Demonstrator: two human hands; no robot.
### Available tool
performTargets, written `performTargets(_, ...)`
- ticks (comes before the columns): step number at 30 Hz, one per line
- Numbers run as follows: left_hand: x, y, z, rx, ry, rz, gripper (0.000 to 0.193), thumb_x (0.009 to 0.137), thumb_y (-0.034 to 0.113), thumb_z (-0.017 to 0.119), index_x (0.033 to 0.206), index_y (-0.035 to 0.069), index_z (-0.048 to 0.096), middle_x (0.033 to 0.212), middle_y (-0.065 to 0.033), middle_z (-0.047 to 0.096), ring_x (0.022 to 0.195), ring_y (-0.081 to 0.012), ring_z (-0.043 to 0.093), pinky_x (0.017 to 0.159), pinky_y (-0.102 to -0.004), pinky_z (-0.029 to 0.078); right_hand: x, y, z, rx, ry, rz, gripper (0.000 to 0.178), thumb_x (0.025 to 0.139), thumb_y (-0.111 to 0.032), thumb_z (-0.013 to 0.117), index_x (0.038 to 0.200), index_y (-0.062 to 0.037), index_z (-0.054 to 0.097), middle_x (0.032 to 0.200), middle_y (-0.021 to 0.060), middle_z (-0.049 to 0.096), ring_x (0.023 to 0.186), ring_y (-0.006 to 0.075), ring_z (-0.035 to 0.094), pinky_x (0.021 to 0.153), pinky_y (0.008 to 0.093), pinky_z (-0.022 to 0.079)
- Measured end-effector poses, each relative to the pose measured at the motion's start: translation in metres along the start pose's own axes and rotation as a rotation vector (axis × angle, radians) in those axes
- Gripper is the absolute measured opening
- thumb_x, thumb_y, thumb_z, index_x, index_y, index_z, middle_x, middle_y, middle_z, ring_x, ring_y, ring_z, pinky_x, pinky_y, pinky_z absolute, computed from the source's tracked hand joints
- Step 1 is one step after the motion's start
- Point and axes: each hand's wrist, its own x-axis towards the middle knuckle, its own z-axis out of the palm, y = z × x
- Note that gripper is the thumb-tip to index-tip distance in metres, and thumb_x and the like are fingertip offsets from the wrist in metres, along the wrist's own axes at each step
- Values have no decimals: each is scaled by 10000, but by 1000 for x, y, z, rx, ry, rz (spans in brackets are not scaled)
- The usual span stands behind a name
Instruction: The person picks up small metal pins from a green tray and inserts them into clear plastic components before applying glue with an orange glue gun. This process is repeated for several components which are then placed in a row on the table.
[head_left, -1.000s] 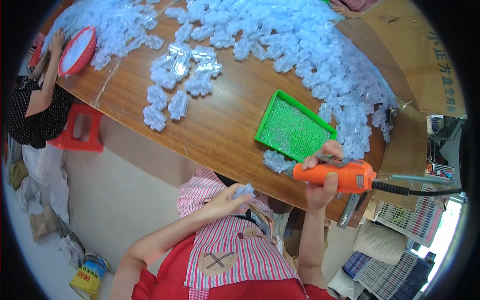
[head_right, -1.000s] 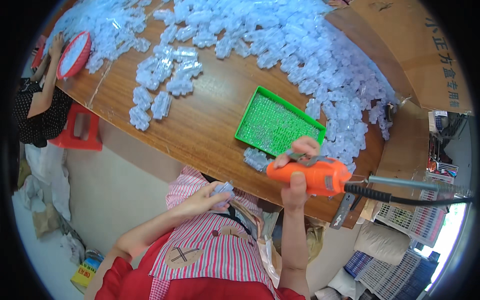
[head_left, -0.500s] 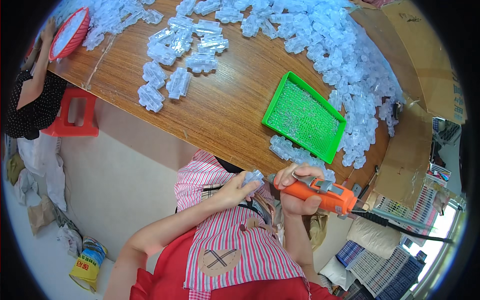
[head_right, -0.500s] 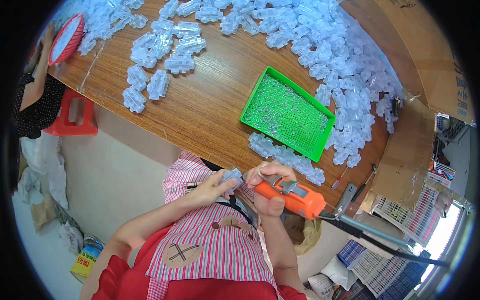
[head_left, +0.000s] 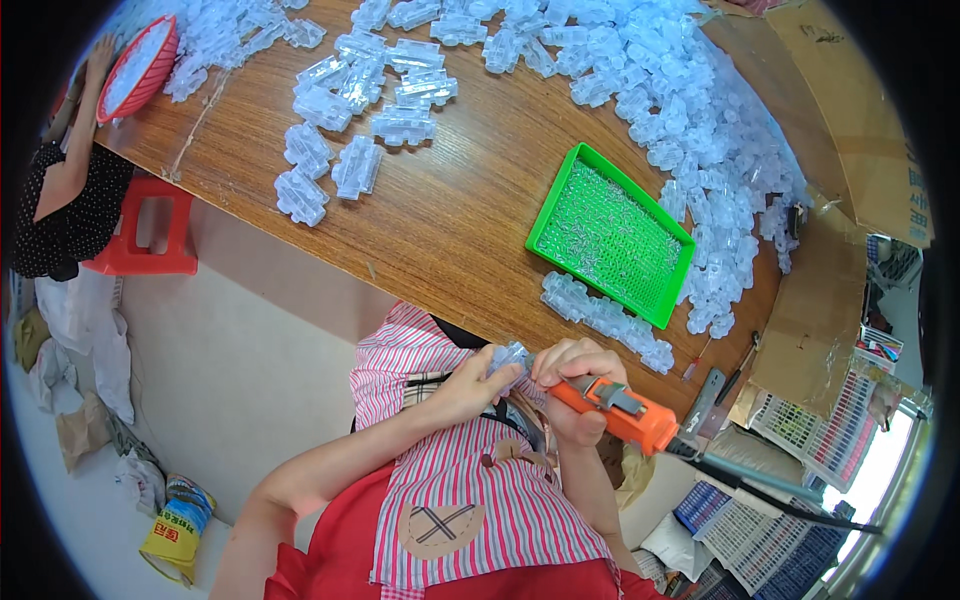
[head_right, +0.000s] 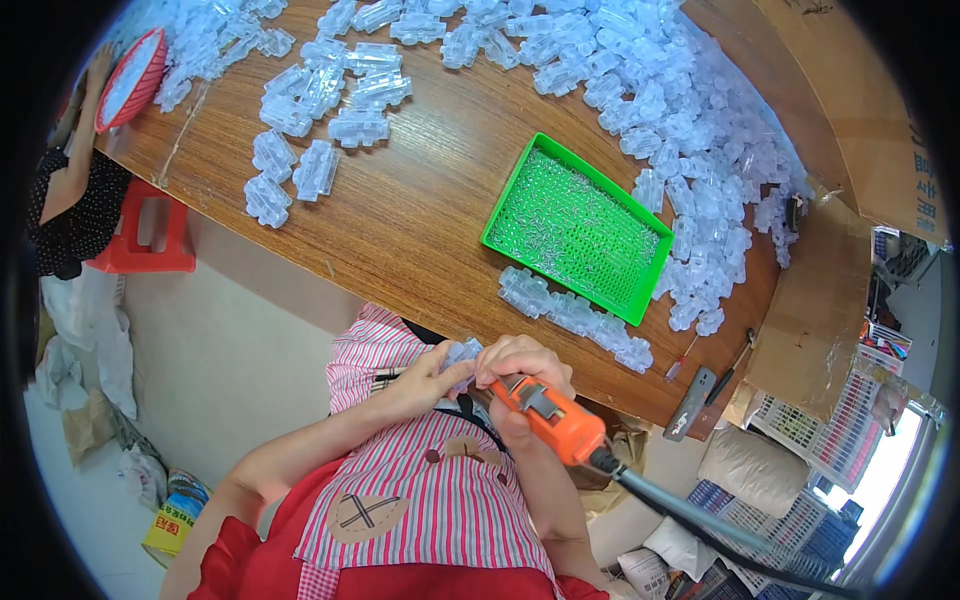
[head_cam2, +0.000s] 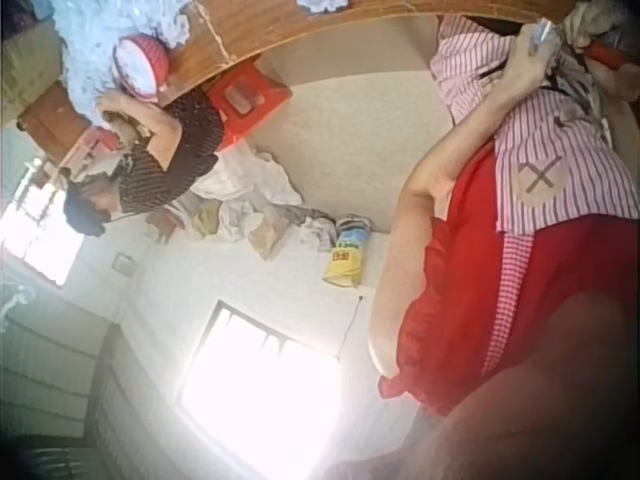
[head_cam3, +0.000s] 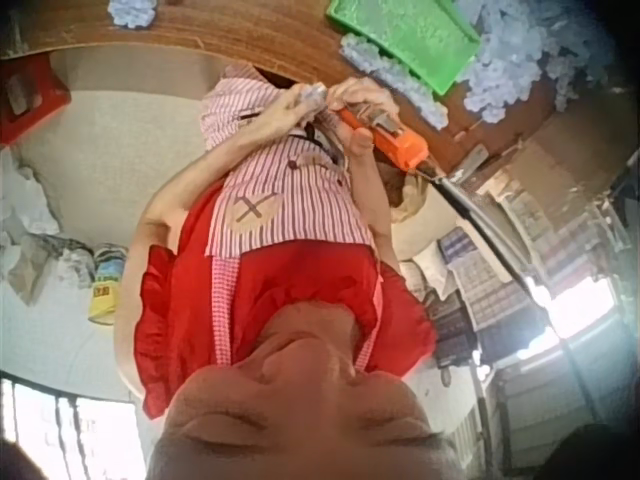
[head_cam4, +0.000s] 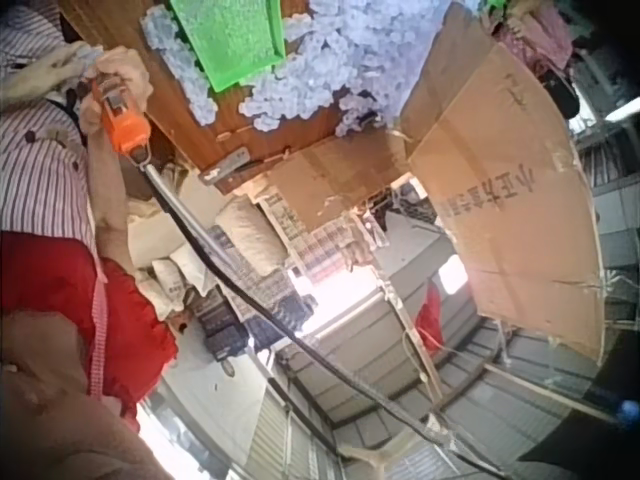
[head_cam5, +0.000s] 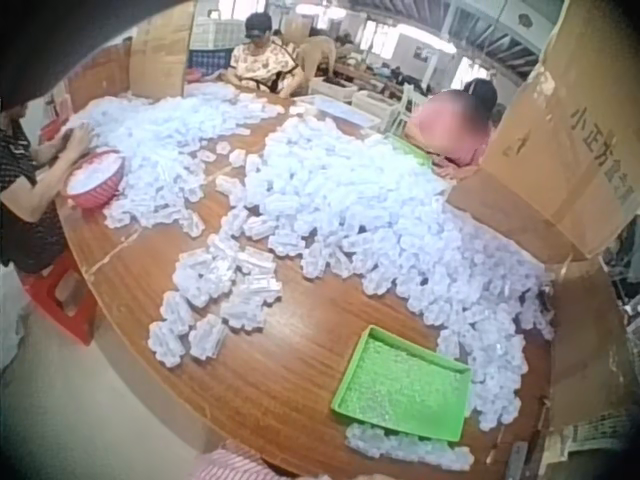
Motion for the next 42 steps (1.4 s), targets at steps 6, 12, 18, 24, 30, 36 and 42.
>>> performTargets(6, 2, -1, -1, -24, 16, 56, 296, 929, 298, 554, 962, 8, 501, 733, -34, 552, 644, -105, 525, 568, -265, 442, 2, 2, 2, -73, -82, -55, 606, 786, -570, 659, 899, 10, 525, 687, 92, 544, 581, 189, 537, 510, 305, 451)
performTargets(12, 1, -1, -5, -42, 19, -7, 328, 903, 288, 603, 985, -12, 499, 766, -46, 582, 627, -89, 541, 531, -242, 447, -3, 3, 1, -85, -20, 5, 651, 775, -600, 649, 940, 16, 522, 681, 79, 525, 558, 169, 522, 490, 287, 441)
performTargets(18, -3, 11, -2, -99, 261, -113, 439, 766, 230, 762, 999, -33, 499, 871, -87, 628, 778, -125, 603, 689, -251, 495, 1, -3, -3, -3, 73, 48, 699, 796, -685, 538, 986, -15, 479, 703, 80, 505, 557, 168, 502, 471, 300, 441)
performTargets(24, -6, 10, 3, -386, 203, -72, 314, 795, 138, 734, 1022, -14, 579, 962, -61, 656, 867, -104, 608, 806, -258, 482, 24, -28, 5, -193, 162, -151, 719, 830, -721, 414, 975, -22, 492, 701, 86, 507, 561, 189, 521, 508, 327, 478)
performTargets(30, 0, 0, 5, -290, 172, -21, 329, 845, 181, 701, 1030, -21, 518, 942, -70, 621, 848, -107, 590, 767, -263, 500, 13, -5, 5, -57, 124, -129, 711, 834, -704, 435, 961, -8, 505, 677, 73, 490, 562, 172, 503, 493, 303, 453)
performTargets(36, 7, -12, 5, -279, 137, -31, 330, 848, 181, 688, 1017, -24, 492, 924, -72, 605, 845, -120, 588, 745, -263, 501, 9, 1, 8, 34, 115, -53, 719, 746, -695, 598, 927, 0, 555, 708, 70, 538, 624, 163, 521, 559, 316, 480)
performTargets(42, 3, 6, 8, -300, 196, -34, 359, 778, 148, 729, 1002, -54, 534, 921, -81, 628, 806, -111, 589, 719, -258, 489, 7, 7, 7, 63, 117, -35, 701, 734, -672, 636, 931, -3, 566, 707, 73, 549, 641, 169, 534, 565, 322, 484)
